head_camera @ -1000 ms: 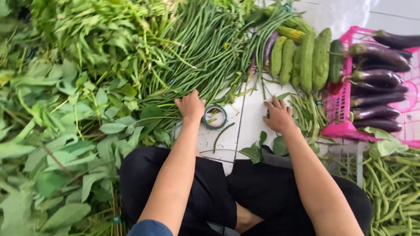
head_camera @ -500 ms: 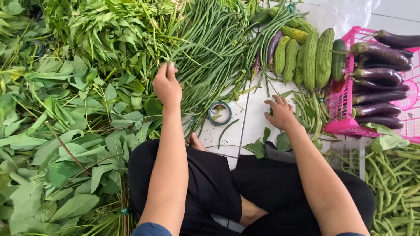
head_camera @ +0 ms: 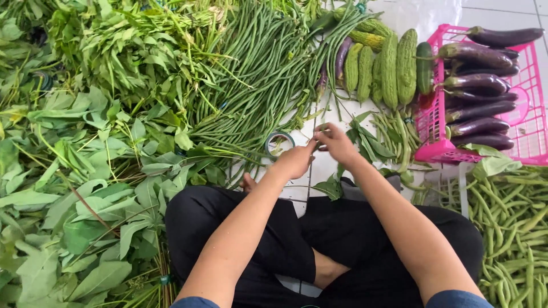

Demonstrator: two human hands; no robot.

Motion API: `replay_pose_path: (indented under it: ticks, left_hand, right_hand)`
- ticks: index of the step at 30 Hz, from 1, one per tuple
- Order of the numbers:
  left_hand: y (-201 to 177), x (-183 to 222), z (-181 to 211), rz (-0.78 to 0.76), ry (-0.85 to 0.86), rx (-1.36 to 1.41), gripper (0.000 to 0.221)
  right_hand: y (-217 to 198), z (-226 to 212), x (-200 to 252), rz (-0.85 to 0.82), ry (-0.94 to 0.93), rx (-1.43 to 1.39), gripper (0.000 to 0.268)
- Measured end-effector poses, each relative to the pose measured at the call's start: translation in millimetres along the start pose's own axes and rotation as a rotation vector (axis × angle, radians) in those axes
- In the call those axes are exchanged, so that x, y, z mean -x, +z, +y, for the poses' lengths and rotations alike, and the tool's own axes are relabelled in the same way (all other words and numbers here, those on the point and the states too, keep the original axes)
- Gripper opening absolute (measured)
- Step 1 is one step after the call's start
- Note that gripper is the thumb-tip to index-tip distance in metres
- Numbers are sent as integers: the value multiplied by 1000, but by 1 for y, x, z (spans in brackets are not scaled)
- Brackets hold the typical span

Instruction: Bundling long beans with green tape while sitting on a tiled floor surrounded by produce.

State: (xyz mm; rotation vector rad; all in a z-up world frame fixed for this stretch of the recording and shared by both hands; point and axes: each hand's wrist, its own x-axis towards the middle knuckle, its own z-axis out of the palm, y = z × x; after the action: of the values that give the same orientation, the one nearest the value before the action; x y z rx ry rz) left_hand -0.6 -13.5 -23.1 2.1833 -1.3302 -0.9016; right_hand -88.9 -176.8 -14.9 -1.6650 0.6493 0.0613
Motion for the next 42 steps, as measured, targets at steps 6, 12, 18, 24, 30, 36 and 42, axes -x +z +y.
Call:
replay_pose_path:
  ticks: [6, 12, 18, 24, 30, 36, 42]
  left_hand:
    - [-32, 18, 18, 119, 131, 197, 55]
    - [2, 16, 15, -111, 106, 65, 41]
    - [51, 57, 98, -370, 417, 222, 24]
    - [60, 140, 169, -429, 384, 354, 27]
    - [56, 216, 183, -466, 355, 310, 47]
    - [77, 265, 184, -381, 295, 205, 46]
    - [93, 289, 202, -302, 334, 123, 36]
  right_hand:
    - [-45, -28, -7, 346, -172, -202, 23]
    - [-113, -72, 28, 626, -588, -370, 25]
    - [-126, -88, 76, 593, -647, -464, 10]
    - [-96, -98, 96, 593, -450, -172, 17]
    - [-91, -66, 98, 466, -412, -212, 18]
    - [-72, -60, 114, 478, -377, -125, 14]
    - [-34, -110, 128, 534, -299, 71, 39]
